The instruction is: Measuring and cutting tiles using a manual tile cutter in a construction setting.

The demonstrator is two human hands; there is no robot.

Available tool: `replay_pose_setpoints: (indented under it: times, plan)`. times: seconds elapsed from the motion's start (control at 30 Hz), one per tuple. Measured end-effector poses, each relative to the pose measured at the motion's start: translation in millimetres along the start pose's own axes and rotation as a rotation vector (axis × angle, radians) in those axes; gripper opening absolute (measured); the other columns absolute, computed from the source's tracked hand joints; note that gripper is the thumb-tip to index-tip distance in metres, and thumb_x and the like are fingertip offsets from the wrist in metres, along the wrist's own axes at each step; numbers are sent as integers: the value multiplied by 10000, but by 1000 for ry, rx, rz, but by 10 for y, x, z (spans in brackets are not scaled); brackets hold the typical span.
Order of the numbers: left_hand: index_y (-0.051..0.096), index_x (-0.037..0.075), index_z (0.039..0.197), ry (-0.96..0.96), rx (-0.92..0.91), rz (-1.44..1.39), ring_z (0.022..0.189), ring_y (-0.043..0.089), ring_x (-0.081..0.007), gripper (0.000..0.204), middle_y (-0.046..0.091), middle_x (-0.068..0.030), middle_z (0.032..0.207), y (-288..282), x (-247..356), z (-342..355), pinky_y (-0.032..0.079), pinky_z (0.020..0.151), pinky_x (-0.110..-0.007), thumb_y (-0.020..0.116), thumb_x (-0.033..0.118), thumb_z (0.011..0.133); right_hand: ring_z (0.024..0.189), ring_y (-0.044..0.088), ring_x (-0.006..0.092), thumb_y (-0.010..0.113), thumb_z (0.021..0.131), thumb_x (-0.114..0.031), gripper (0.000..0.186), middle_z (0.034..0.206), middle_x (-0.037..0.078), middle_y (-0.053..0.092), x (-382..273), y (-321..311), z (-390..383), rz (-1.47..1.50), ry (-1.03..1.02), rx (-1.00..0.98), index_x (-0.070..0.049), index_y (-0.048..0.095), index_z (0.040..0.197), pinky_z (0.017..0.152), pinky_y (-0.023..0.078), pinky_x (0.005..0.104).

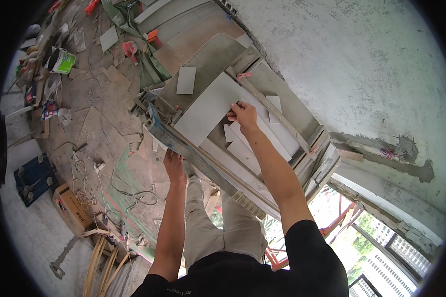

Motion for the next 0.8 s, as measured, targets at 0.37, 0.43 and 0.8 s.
replay_pose_setpoints:
  times: [0.37,0.43,0.8]
  plan:
    - [625,10,1465,3,-52,64,1194,646,-148,391,704,-47,1299,43,30,6,522,1056,-346,643,186,1116,741,758,203,757,1037,-147,222,938,120,741,-59,-44,11,31,8,15,54,723,1123,623,641,319]
    - [623,8,1467,47,-97,77,1207,645,-152,394,706,-53,1308,75,45,9,522,1052,-345,642,182,1114,776,756,200,769,1037,-196,227,947,96,749,-14,-69,18,1,42,36,11,732,1123,675,637,326]
    - [392,-7,1658,-38,-187,-162,1420,611,-300,589,581,-212,1581,178,-70,-17,491,1214,-424,592,156,1129,805,759,175,623,1126,-264,360,990,146,795,-527,-156,-947,-456,-76,-36,44,729,1280,720,619,302]
Point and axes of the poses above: each hand's wrist, its own z-axis towards the middle knuckle, its own y-axis out of the palm, x = y × z, the point moved 9 cm from there along z, towards the middle knuckle
